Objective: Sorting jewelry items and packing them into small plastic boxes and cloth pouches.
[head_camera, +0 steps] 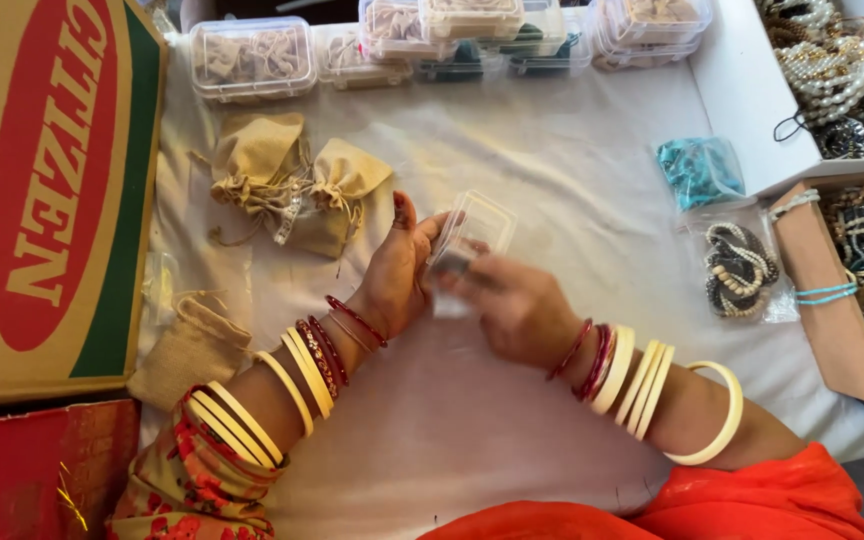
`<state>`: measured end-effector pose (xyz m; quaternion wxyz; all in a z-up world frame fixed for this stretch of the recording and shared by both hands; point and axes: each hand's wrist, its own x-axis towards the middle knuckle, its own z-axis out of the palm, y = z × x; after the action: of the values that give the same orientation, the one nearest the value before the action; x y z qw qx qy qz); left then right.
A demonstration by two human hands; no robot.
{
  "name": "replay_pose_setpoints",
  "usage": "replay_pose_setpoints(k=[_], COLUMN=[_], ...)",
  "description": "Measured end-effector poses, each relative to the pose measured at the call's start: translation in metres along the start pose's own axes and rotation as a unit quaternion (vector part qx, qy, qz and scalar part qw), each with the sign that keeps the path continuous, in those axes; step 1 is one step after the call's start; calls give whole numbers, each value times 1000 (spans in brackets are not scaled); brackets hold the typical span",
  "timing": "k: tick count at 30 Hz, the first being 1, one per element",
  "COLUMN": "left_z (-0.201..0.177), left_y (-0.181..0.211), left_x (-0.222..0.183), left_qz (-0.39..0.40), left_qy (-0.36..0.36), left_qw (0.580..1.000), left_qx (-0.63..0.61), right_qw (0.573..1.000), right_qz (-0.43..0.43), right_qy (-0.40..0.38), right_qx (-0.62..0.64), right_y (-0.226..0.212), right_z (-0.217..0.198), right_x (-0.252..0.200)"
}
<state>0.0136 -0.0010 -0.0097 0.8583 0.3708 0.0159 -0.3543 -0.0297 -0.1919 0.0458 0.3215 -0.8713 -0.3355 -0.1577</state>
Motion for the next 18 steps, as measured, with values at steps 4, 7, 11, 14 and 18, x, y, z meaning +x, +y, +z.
replay_pose_setpoints(k=[4,7,11,14,18], left_z=[-2,1,2,-3,-1], left_y=[1,5,5,3,2], left_x=[1,2,1,0,-2], left_qz=[-9,-25,-31,-10,1], left_qy=[27,29,33,27,20], left_qw=[999,999,999,1000,1000], left_qx=[17,-5,12,11,15], right_qw=[994,999,994,999,995], right_qz=[-98,16,97,34,-96], right_qy=[-3,34,49,36,6], right_qx=[-41,-11,14,-2,-32], right_y=[-5,38,45,10,0], right_z=[-2,2,12,3,-2], right_x=[12,18,1,2,16])
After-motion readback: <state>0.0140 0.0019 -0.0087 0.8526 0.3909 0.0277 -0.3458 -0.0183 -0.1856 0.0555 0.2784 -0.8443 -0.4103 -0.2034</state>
